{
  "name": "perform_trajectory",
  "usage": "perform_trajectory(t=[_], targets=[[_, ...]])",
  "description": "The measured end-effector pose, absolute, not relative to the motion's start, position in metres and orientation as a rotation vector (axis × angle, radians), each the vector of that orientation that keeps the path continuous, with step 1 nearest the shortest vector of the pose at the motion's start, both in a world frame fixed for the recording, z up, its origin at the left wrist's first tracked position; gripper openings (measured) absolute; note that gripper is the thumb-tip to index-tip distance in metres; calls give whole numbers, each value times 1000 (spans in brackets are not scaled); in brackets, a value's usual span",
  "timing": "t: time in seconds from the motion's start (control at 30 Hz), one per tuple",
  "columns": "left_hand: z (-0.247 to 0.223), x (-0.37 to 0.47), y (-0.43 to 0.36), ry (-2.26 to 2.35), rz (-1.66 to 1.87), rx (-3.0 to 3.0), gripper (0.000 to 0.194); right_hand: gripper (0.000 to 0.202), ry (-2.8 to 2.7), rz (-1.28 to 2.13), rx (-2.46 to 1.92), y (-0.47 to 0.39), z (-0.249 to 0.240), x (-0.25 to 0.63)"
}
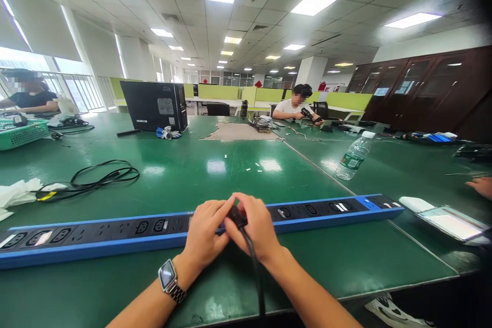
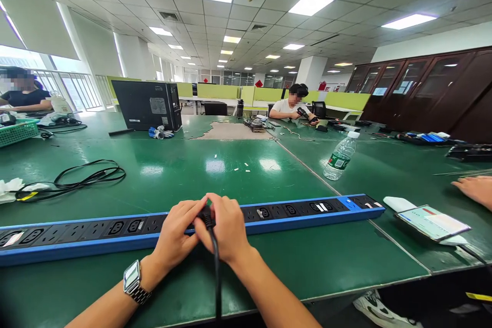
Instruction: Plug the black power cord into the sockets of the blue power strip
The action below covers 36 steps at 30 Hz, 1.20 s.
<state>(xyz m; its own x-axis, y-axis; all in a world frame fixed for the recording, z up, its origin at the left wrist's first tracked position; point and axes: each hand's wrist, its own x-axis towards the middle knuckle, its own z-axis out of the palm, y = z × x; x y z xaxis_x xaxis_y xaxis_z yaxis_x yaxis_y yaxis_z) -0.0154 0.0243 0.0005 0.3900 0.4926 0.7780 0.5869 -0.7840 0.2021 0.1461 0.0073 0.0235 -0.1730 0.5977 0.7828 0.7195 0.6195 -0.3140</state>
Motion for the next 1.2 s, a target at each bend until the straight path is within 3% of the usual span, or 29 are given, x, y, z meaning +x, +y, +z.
perform_trajectory(t=[0.13, 0.23, 0.37, 0.57, 0.87, 1.2], targets=[[11, -37, 24, -1032, -1251, -2327, 36, 61, -1994, 20, -907, 1, 27, 134], [20, -63, 23, -1193, -1321, -2177, 28, 48, -2043, 6, -841, 8, 27, 154], [20, -102, 18, -1531, -1484, -2025, 40, 25, -1756, -69, -1150, 32, 10, 198], [-3, -137, 14, -1696, -1300, -2320, 45, 23, -1555, -6, -1345, 50, -12, 223], [-4, -131, 20, -1595, -1055, -2545, 38, 23, -1542, 14, -1375, 46, -9, 217], [10, -121, 14, -1656, -1431, -2347, 40, 22, -1598, -26, -1432, 44, -8, 212]])
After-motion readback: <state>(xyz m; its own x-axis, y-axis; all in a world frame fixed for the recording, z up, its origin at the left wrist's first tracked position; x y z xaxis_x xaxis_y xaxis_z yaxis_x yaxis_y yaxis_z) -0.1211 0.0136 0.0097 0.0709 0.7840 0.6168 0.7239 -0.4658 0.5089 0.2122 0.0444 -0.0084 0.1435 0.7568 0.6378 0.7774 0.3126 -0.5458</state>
